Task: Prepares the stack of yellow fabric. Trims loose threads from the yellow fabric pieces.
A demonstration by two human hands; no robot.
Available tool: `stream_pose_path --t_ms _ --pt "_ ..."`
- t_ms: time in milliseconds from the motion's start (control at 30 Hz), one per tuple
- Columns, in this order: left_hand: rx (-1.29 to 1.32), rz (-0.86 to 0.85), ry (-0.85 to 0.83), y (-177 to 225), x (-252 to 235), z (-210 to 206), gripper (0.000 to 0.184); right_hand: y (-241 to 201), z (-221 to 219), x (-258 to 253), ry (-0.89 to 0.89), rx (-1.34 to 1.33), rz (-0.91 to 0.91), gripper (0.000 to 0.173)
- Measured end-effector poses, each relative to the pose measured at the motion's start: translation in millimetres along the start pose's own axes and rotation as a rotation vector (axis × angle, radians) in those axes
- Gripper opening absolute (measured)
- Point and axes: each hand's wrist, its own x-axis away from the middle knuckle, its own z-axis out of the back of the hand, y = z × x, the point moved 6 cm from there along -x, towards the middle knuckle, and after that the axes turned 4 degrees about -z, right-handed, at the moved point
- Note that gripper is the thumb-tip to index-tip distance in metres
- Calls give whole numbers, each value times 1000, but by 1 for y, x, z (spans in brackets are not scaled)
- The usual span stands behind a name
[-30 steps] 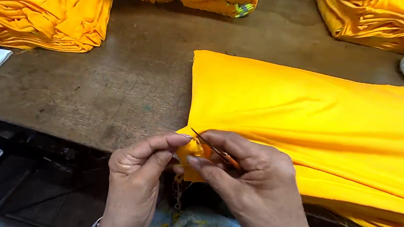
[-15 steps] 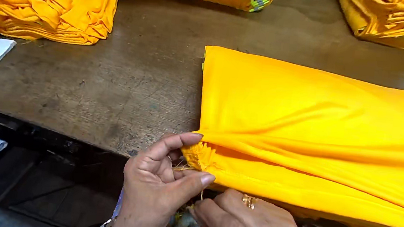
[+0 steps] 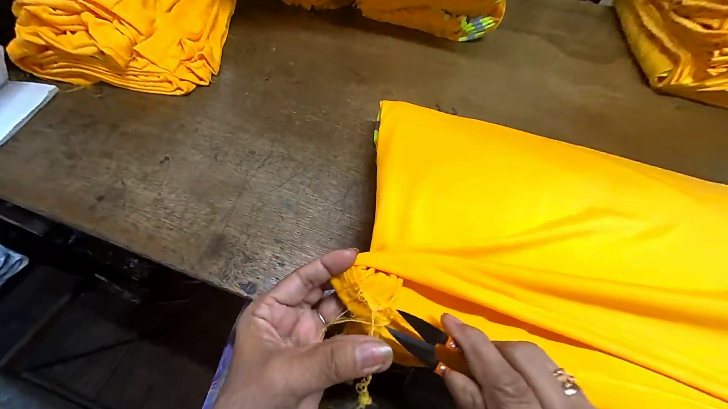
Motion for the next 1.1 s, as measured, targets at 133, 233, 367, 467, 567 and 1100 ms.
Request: stream_pose_path --t_ms 133,233,367,467,567,1100 --pt "44 -11 25 -2 3 -1 69 -6 -6 -7 43 -21 21 36" --pt "18 -29 48 -2 5 -4 71 -10 -8 -11 39 -17 25 35" --pt "-17 -110 26 -1 7 -7 72 -12 -9 -14 38 13 10 36" --pt "-24 -123 36 -1 8 -8 73 -12 -10 -14 52 29 18 35" --pt "-31 -123 33 -2 9 -8 73 -11 -10 -14 44 39 15 33" --pt "23 -57 12 1 16 -12 78 -16 -13 -14 118 52 51 35"
